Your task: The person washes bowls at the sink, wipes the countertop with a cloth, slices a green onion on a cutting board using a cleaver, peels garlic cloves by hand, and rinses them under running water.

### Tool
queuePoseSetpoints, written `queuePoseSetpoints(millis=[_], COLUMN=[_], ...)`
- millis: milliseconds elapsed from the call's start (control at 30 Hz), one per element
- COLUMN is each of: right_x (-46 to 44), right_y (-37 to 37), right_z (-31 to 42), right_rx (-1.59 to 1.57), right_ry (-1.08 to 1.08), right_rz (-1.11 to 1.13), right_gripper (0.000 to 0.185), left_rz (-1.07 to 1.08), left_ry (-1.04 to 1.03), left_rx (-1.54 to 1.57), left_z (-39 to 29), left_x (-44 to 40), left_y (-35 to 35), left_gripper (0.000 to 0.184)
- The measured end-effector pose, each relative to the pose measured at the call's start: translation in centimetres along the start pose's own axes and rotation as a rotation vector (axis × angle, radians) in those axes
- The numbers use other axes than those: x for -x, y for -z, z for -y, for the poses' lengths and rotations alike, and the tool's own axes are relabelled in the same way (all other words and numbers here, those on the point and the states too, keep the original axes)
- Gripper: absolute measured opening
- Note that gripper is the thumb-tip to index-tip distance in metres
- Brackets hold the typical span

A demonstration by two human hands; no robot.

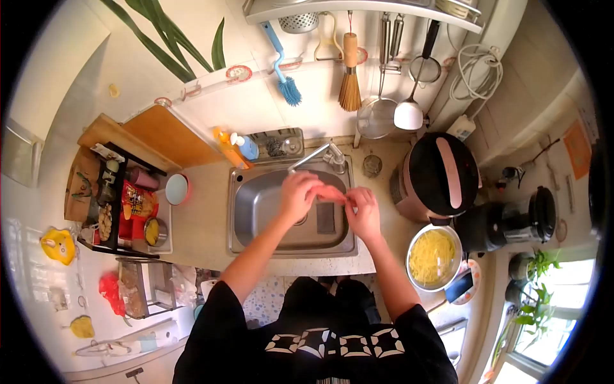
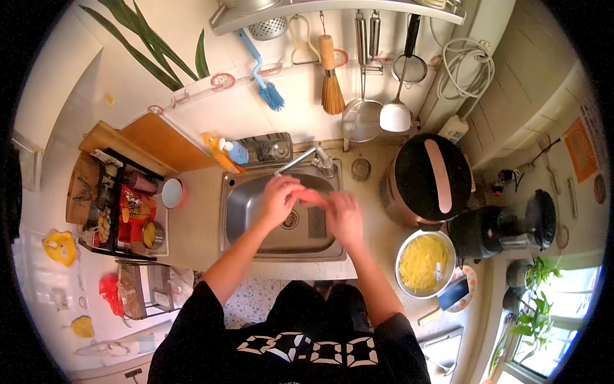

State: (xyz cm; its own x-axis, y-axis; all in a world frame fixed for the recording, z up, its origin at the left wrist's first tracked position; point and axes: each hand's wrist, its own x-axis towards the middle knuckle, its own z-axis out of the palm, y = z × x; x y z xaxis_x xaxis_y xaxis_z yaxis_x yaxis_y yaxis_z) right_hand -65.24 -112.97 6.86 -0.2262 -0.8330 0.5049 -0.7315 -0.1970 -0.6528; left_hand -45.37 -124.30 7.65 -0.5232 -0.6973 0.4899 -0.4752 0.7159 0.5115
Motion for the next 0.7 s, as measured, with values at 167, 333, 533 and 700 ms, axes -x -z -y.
queuePoseSetpoints(millis=[167,333,533,700], right_x=[-8.2,-9.6,-6.3,-6.2], right_y=[-3.8,-10.5,-14.7,-11.9], right_z=[-2.4,-5.1,-7.0,-5.8], right_rx=[0.029,0.155,-0.116,-0.186], right_ry=[0.051,-0.025,-0.102,-0.121], right_rz=[-0.072,0.139,0.365,0.373], right_gripper=[0.014,0.023,0.063,0.062], left_rz=[-0.112,0.161,0.143,0.128], left_ry=[-0.062,0.147,0.141,0.09], left_rx=[-0.284,0.009,-0.056,-0.079], left_z=[2.7,7.4,8.0,7.6], left_x=[-9.2,-9.9,-7.4,-7.9], left_y=[0.0,-3.8,-5.7,-5.4], left_gripper=[0.021,0.037,0.039,0.039])
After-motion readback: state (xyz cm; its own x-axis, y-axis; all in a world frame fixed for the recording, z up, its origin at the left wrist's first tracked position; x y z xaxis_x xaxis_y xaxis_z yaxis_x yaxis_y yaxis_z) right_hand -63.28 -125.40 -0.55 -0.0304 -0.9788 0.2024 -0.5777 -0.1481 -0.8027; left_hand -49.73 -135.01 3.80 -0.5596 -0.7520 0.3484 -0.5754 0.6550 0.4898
